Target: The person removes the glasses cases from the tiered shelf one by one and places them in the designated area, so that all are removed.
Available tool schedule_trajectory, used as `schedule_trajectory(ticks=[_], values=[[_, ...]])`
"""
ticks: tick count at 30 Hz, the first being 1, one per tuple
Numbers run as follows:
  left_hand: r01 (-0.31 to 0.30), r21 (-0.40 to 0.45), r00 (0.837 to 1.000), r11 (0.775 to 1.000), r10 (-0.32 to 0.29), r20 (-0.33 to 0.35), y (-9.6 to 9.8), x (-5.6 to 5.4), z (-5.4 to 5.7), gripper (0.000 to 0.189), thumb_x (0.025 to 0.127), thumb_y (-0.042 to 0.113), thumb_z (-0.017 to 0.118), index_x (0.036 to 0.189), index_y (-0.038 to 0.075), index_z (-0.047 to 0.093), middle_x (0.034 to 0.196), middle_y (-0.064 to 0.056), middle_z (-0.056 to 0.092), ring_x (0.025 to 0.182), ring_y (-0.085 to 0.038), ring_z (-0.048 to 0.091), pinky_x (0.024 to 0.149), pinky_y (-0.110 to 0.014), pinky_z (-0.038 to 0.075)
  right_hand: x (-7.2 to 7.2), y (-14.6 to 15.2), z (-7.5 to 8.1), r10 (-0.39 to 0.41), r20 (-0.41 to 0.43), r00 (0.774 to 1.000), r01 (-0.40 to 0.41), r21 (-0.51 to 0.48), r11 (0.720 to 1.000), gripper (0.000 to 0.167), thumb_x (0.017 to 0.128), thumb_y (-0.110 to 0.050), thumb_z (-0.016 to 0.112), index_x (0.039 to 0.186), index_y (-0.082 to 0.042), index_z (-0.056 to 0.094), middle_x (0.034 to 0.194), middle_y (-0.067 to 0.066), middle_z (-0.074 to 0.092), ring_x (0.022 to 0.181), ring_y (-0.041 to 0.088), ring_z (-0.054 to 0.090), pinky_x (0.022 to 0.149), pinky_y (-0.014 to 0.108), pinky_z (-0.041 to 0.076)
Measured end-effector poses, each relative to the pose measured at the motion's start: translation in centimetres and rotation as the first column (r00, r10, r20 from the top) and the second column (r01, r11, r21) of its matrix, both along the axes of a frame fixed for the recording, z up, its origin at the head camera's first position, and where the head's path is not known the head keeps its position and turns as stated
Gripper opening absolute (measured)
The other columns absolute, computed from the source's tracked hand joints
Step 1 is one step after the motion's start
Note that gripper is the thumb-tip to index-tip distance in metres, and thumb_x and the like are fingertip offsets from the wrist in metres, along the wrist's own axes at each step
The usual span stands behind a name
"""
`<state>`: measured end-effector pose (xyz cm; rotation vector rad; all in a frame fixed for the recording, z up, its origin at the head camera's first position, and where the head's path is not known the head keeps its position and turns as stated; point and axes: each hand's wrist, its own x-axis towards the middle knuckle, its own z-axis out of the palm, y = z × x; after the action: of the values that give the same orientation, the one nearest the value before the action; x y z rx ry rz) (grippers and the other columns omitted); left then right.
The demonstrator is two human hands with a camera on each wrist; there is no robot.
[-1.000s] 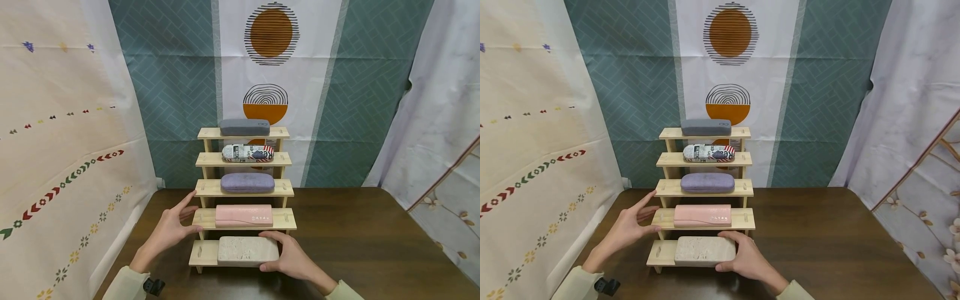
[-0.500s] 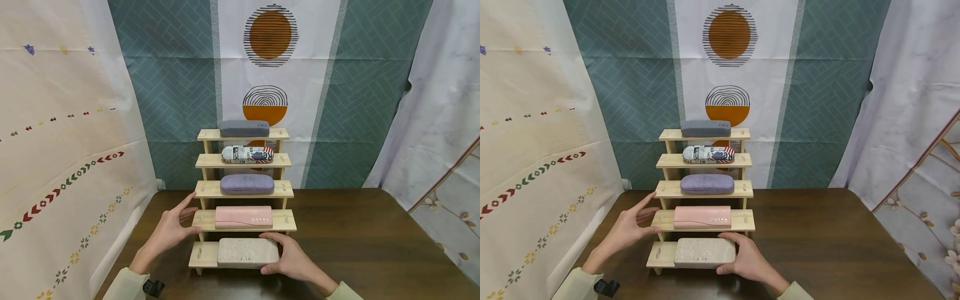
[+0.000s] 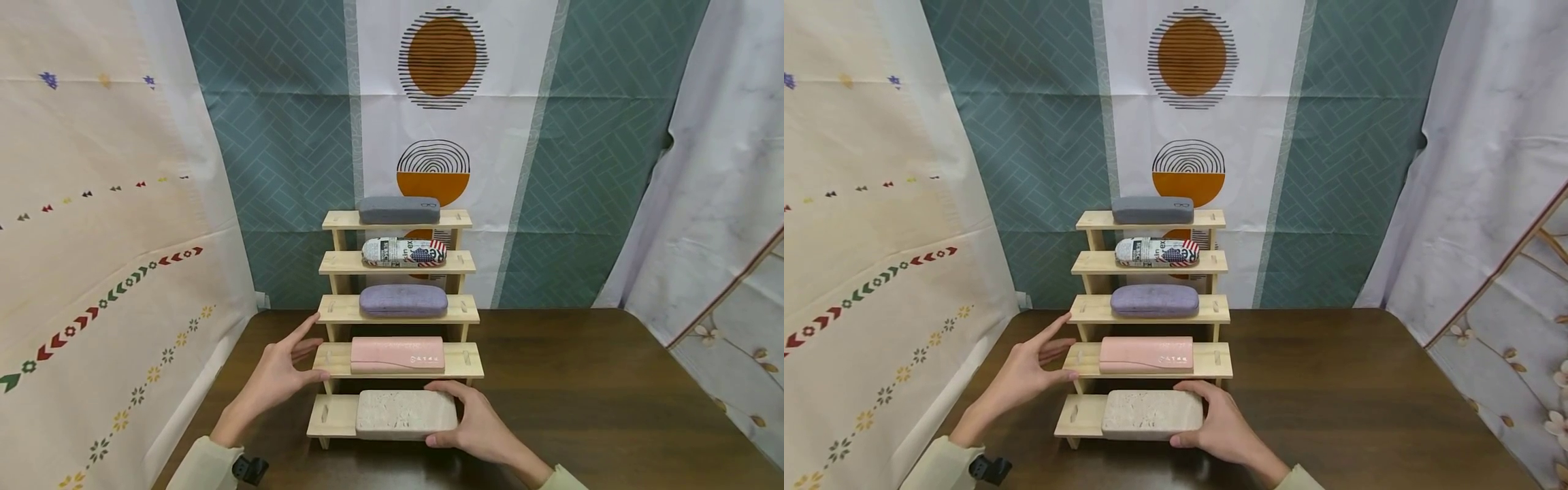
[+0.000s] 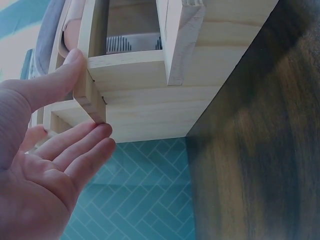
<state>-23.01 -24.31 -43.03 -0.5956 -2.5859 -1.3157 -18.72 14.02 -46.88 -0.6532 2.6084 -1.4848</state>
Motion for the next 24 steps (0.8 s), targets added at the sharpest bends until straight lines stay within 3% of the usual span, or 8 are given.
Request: schedule_trajectory(ticks=[10,16,24], values=[[0.006,0.01,1.0,1.0,-0.006,-0.004,-0.2,-0.2,-0.3,0.111,0.076,0.008,0.096,0.167,0.025,0.035,0.132,-0.019,0.07,0.125,-0.035,0.066,0.098,-0.04,0.059,0.6,0.6,-0.1,-0.007,0.023,1.0,0.009,-0.064,0.998,0.068,0.072,-0.029,0.099,0.133,-0.024,0.069,0.131,0.0,0.065,0.105,0.022,0.059,0.087,0.035,0.052],[0.031,0.062,0.999,0.998,-0.032,0.012,-0.4,-0.5,-0.6,0.107,0.077,0.009,0.095,0.166,0.023,0.038,0.134,-0.021,0.068,0.125,-0.038,0.065,0.099,-0.043,0.058,1.1,1.1,0.2,0.006,0.035,0.999,-0.002,-0.127,0.992,0.067,0.074,-0.021,0.098,0.134,-0.019,0.069,0.13,0.004,0.065,0.099,0.02,0.061,0.082,0.032,0.053],[0.087,0.168,0.993,0.982,-0.099,0.064,-1.0,-1.1,-0.9,0.105,0.077,0.005,0.095,0.165,0.024,0.041,0.137,-0.024,0.065,0.129,-0.04,0.063,0.102,-0.052,0.054,1.5,2.2,1.0,0.009,0.048,0.999,-0.002,-0.137,0.991,0.067,0.075,-0.02,0.097,0.135,-0.018,0.068,0.131,0.003,0.065,0.107,0.022,0.059,0.086,0.031,0.051]])
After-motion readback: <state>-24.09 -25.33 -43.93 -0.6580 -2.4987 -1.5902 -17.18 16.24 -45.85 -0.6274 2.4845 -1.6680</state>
